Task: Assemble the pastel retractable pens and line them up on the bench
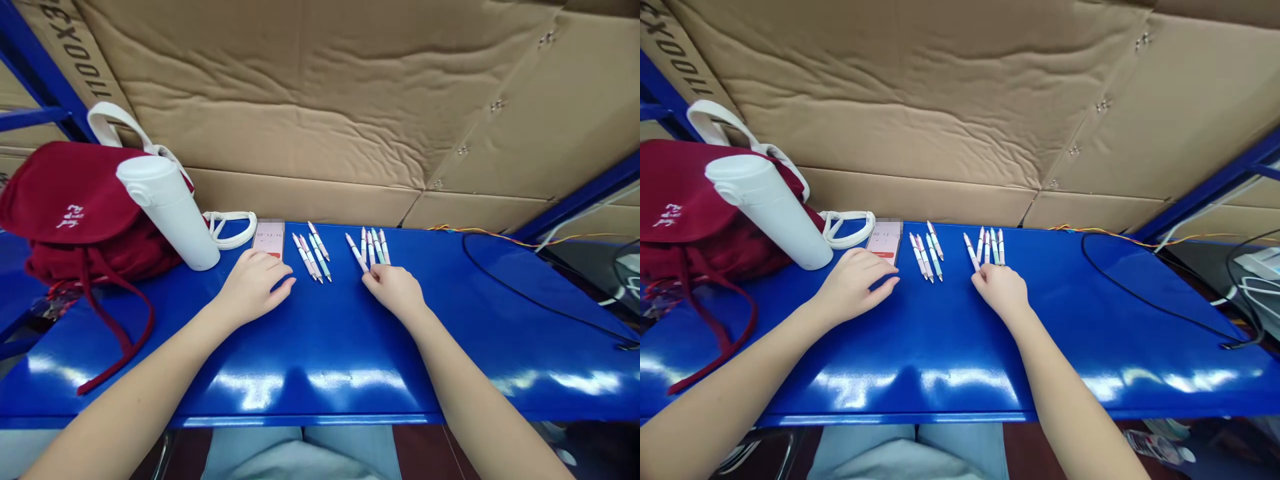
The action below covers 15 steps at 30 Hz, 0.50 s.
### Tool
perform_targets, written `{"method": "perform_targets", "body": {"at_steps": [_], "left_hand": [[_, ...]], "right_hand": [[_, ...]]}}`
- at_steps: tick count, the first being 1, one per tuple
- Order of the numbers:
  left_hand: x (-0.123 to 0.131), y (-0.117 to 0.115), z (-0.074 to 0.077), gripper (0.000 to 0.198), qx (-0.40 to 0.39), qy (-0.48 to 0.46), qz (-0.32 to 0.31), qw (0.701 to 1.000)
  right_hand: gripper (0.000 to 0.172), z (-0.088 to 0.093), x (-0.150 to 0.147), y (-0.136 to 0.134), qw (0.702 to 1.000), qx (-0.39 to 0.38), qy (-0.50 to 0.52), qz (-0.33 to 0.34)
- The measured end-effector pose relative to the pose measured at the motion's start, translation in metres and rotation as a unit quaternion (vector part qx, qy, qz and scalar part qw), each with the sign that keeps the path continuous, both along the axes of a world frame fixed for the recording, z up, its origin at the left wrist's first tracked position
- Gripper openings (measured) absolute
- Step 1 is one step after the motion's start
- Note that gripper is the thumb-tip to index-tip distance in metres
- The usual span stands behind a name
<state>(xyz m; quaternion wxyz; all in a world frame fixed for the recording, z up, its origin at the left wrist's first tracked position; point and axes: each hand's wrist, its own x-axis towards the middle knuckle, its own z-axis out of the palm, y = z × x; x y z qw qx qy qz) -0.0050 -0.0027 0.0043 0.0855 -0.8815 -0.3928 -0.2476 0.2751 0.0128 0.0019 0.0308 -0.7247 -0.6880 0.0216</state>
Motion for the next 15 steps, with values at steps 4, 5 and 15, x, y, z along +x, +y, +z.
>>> {"method": "perform_targets", "body": {"at_steps": [4, 5, 15], "left_hand": [[0.0, 0.001, -0.001, 0.024, -0.069, 0.034, -0.041, 0.996], [0.0, 0.0, -0.001, 0.024, -0.076, 0.031, -0.05, 0.995], [0.006, -0.011, 0.002, 0.029, -0.022, 0.0, -0.085, 0.996]], "right_hand": [[0.032, 0.003, -0.015, -0.003, 1.0, 0.003, -0.002, 0.025], [0.034, 0.004, -0.022, -0.002, 0.999, 0.014, 0.0, 0.04], [0.027, 0.001, -0.077, 0.06, 0.997, -0.005, -0.029, 0.072]]}}
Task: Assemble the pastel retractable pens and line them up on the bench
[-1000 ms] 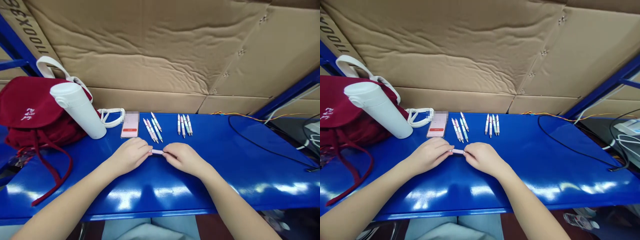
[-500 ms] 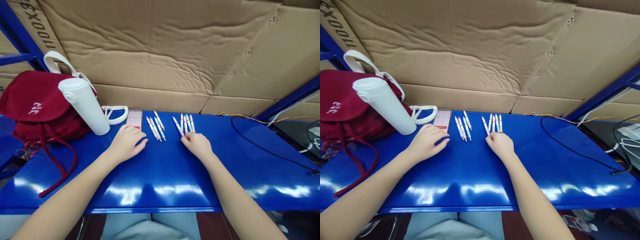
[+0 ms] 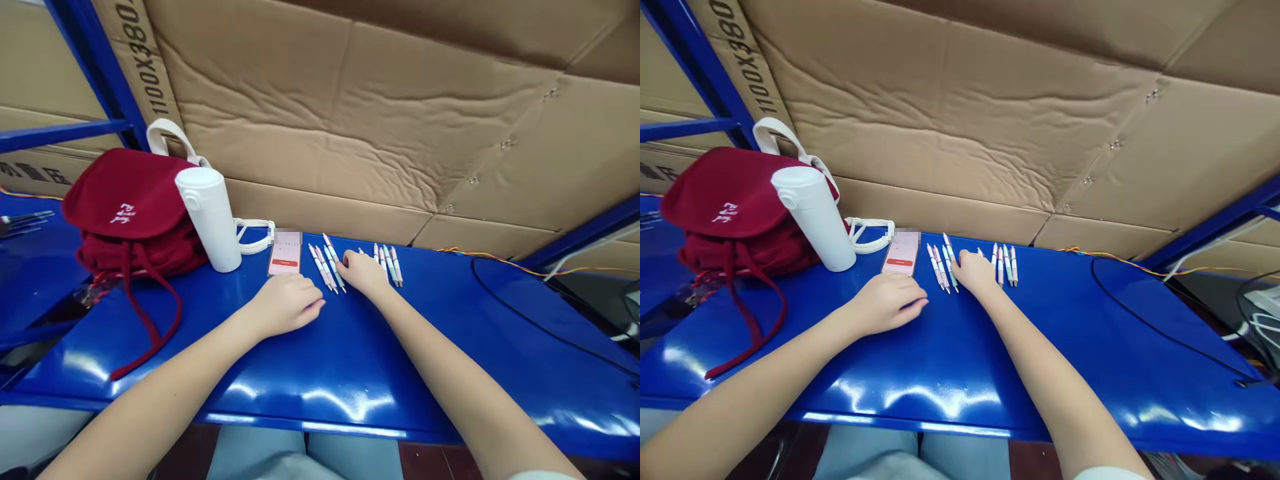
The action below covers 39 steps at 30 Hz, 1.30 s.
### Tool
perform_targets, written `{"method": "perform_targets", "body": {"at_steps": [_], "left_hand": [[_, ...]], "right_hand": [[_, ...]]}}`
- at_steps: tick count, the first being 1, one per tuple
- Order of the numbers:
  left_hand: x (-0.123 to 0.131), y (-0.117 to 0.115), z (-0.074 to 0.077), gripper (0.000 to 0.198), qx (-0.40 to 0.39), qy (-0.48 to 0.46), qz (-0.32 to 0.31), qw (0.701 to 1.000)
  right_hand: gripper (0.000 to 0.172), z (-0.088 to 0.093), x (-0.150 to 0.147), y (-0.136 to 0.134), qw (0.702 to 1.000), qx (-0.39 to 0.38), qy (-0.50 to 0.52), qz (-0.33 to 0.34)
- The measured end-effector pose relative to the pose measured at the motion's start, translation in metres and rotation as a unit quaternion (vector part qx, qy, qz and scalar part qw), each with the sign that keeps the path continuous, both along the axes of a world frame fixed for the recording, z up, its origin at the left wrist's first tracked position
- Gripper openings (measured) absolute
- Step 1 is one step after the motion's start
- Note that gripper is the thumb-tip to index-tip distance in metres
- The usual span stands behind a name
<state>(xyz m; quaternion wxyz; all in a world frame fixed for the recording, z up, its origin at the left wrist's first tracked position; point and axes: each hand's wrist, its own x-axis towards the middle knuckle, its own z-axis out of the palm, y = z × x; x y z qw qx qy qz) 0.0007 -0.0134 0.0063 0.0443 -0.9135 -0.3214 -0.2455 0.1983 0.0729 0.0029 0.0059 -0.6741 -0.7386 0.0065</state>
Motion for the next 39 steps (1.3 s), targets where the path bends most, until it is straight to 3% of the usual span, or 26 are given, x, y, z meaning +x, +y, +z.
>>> {"method": "perform_targets", "body": {"at_steps": [4, 8, 10, 14, 16, 19, 26, 30, 36, 39], "left_hand": [[0.0, -0.001, 0.001, 0.03, 0.016, 0.006, 0.006, 1.0], [0.001, -0.001, 0.002, 0.027, 0.045, -0.009, 0.012, 0.999], [0.002, -0.001, 0.004, 0.022, 0.078, -0.028, 0.017, 0.996], [0.005, 0.001, 0.004, 0.026, 0.126, -0.034, 0.055, 0.99], [0.006, 0.004, 0.001, 0.024, 0.096, -0.005, 0.063, 0.993], [0.008, 0.007, -0.006, 0.026, 0.021, 0.014, 0.055, 0.998], [0.014, 0.002, -0.012, 0.035, -0.112, 0.042, 0.056, 0.991], [0.015, 0.0, -0.012, 0.028, -0.131, 0.077, 0.049, 0.987], [0.01, 0.003, -0.01, 0.027, -0.028, 0.056, 0.051, 0.997], [0.008, 0.002, -0.007, 0.028, -0.014, 0.049, 0.035, 0.998]], "right_hand": [[0.023, 0.003, 0.004, 0.002, 1.0, 0.004, -0.012, 0.001], [0.026, 0.013, 0.02, -0.013, 0.999, 0.041, -0.003, -0.005], [0.022, 0.015, 0.029, -0.027, 0.992, 0.05, 0.104, 0.056], [0.021, 0.005, 0.036, -0.058, 0.928, -0.051, 0.352, 0.11], [0.021, -0.001, 0.036, -0.068, 0.905, -0.088, 0.395, 0.134], [0.02, -0.008, 0.035, -0.074, 0.892, -0.103, 0.415, 0.147], [0.021, -0.015, 0.026, -0.081, 0.859, -0.083, 0.497, 0.094], [0.025, -0.013, 0.023, -0.085, 0.854, -0.07, 0.508, 0.087], [0.039, -0.007, 0.033, -0.085, 0.886, -0.127, 0.415, 0.165], [0.04, -0.004, 0.033, -0.085, 0.891, -0.129, 0.39, 0.192]]}}
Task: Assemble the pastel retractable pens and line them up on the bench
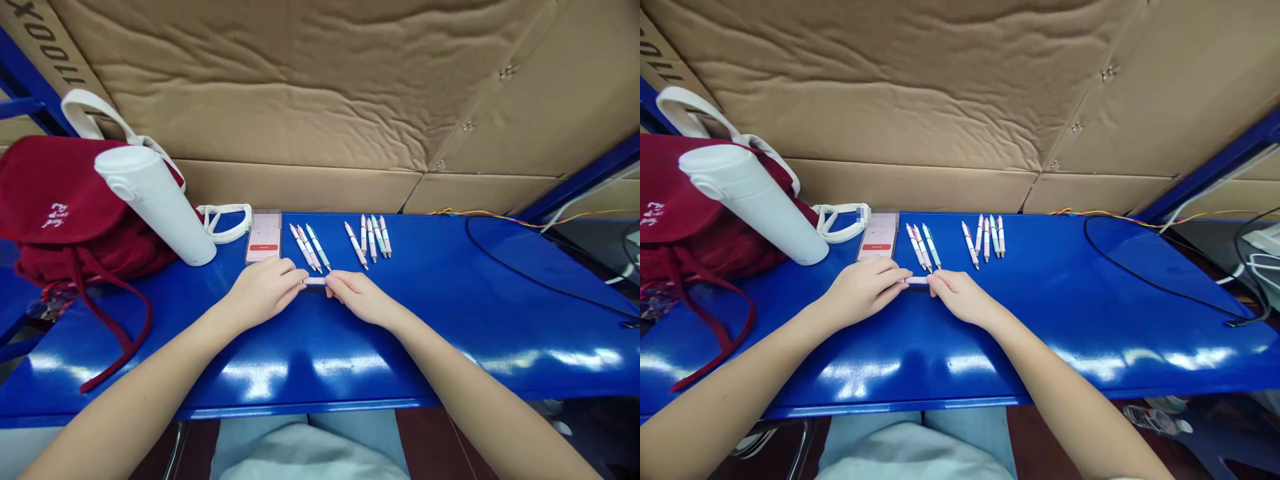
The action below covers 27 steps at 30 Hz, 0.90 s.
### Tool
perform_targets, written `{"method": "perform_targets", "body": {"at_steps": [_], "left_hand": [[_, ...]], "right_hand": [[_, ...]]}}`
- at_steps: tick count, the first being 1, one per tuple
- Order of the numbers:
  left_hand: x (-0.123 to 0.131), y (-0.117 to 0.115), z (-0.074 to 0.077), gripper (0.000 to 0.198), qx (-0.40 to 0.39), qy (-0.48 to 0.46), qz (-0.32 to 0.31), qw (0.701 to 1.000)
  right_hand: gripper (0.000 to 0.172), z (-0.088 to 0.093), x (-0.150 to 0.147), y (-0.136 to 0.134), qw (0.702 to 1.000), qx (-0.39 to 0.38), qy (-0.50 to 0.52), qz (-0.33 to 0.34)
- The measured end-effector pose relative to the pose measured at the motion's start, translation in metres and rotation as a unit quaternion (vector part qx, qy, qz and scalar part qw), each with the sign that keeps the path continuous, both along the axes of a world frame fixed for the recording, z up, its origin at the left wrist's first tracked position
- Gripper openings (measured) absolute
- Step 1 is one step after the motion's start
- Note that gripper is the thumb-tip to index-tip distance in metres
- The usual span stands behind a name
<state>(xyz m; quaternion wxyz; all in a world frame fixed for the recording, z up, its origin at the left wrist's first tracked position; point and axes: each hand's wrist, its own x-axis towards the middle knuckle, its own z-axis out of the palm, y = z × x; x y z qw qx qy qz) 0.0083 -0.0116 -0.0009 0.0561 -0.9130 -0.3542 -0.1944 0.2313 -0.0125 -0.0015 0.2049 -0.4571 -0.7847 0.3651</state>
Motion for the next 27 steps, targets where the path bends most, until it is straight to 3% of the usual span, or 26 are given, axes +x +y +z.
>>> {"method": "perform_targets", "body": {"at_steps": [14, 17, 22, 27], "left_hand": [[-0.0026, -0.0016, 0.0064, 0.03, -0.17, -0.035, -0.006, 0.985], [-0.0045, 0.0001, 0.007, 0.029, -0.161, -0.02, 0.008, 0.987], [-0.0063, 0.0032, 0.0007, 0.029, -0.115, 0.001, 0.013, 0.993], [-0.0047, 0.001, -0.0004, 0.029, -0.076, 0.002, 0.005, 0.997]], "right_hand": [[0.026, -0.0061, -0.0035, 0.0013, 0.991, 0.133, 0.015, 0.021], [0.015, -0.0069, 0.0006, 0.0049, 0.988, 0.148, 0.007, 0.046], [0.027, -0.0035, 0.0054, 0.0059, 0.993, 0.114, -0.018, 0.009], [0.036, -0.003, 0.0028, 0.0027, 0.995, 0.072, -0.049, 0.044]]}}
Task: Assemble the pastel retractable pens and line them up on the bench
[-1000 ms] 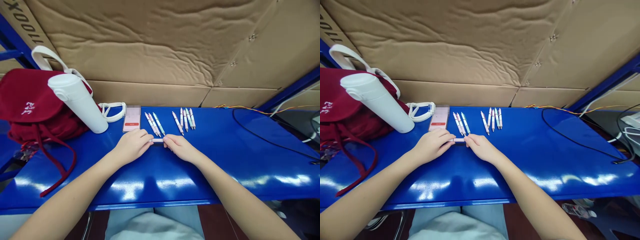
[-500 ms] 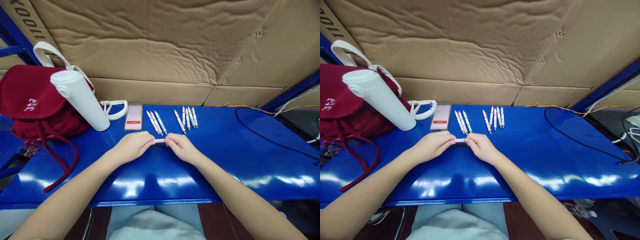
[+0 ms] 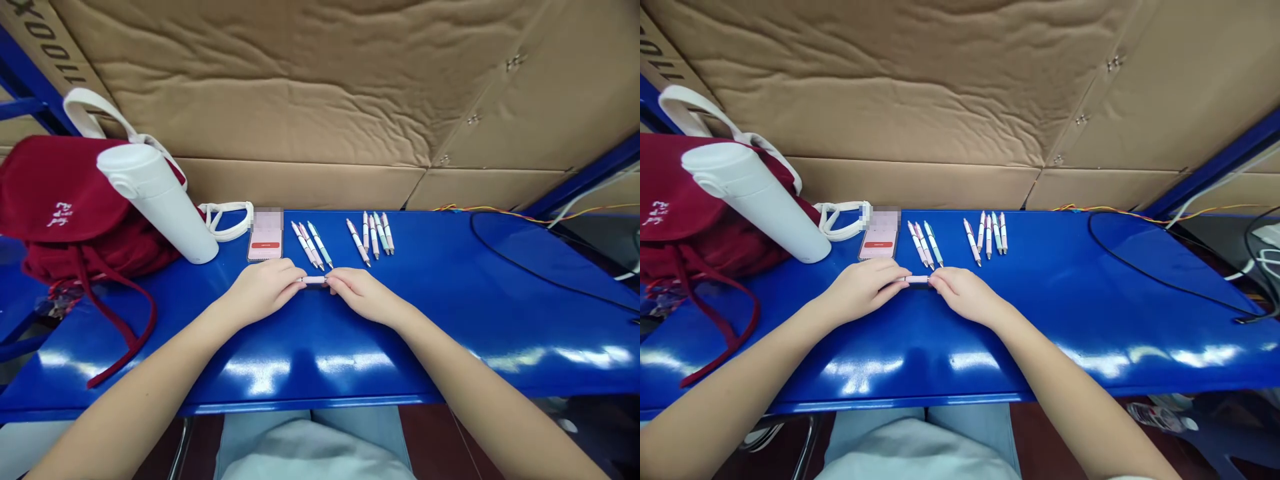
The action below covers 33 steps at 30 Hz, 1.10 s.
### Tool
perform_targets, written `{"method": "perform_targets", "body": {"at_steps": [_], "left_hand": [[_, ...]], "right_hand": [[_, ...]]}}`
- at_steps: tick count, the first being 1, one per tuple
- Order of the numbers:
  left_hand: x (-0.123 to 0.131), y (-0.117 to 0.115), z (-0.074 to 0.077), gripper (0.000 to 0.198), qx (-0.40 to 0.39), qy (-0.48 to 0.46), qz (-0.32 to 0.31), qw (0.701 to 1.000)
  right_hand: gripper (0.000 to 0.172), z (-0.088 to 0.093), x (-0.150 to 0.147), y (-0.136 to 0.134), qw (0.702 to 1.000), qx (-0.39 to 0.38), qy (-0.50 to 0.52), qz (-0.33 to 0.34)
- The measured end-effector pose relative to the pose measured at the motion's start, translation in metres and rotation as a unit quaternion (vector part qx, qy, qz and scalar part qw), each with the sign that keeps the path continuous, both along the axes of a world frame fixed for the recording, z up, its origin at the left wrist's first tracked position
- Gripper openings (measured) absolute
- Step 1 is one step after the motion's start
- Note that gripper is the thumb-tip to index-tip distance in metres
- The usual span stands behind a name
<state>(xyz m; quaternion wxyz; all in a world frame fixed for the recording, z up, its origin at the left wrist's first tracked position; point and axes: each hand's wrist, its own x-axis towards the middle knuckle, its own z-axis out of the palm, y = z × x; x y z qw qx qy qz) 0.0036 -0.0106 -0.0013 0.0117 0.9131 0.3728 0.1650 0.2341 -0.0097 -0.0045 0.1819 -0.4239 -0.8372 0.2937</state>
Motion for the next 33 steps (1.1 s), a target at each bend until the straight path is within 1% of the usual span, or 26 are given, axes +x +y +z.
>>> {"method": "perform_targets", "body": {"at_steps": [2, 5, 9, 12, 16, 20, 22, 24, 25, 29, 33], "left_hand": [[0.0009, -0.001, 0.0012, 0.03, 0.009, 0.011, 0.0, 1.0], [0.0014, -0.0015, 0.0026, 0.031, 0.006, 0.018, -0.002, 1.0], [0.0008, -0.0011, 0.0028, 0.029, -0.001, 0.012, 0.003, 1.0], [0.0002, -0.0009, 0.0028, 0.028, -0.004, 0.016, 0.0, 1.0], [0.0, -0.0005, 0.0029, 0.027, -0.021, 0.011, 0.001, 1.0], [-0.0004, -0.0004, 0.0029, 0.027, -0.037, 0.008, 0.008, 0.999], [-0.0007, -0.0005, 0.0029, 0.028, -0.036, 0.01, 0.01, 0.999], [-0.0008, -0.0008, 0.0028, 0.028, -0.032, 0.011, 0.009, 0.999], [-0.0008, -0.001, 0.0026, 0.028, -0.03, 0.009, 0.008, 0.999], [-0.0009, -0.0006, 0.0012, 0.027, -0.029, 0.003, 0.004, 1.0], [-0.0014, 0.0008, 0.0006, 0.026, -0.027, 0.008, 0.002, 1.0]], "right_hand": [[0.031, -0.002, 0.0003, 0.0002, 1.0, 0.007, 0.006, 0.005], [0.02, -0.0037, 0.0016, 0.001, 0.999, 0.025, 0.019, 0.007], [0.022, -0.0022, 0.001, 0.0004, 0.999, 0.025, 0.023, 0.003], [0.024, -0.0016, -0.0009, -0.0008, 0.999, 0.042, 0.023, -0.009], [0.013, -0.0041, -0.0013, -0.0009, 0.997, 0.047, 0.039, -0.038], [0.007, -0.0068, 0.0017, 0.0005, 0.995, 0.077, 0.045, -0.045], [0.008, -0.006, 0.0025, 0.0004, 0.995, 0.068, 0.047, -0.05], [0.016, -0.0037, 0.0019, -0.0005, 0.997, 0.046, 0.046, -0.05], [0.017, -0.0023, 0.0012, -0.001, 0.997, 0.038, 0.043, -0.046], [0.022, -0.0002, -0.0023, -0.0021, 0.998, 0.048, 0.022, -0.024], [0.011, -0.0038, -0.0026, -0.0013, 0.998, 0.051, 0.034, -0.029]]}}
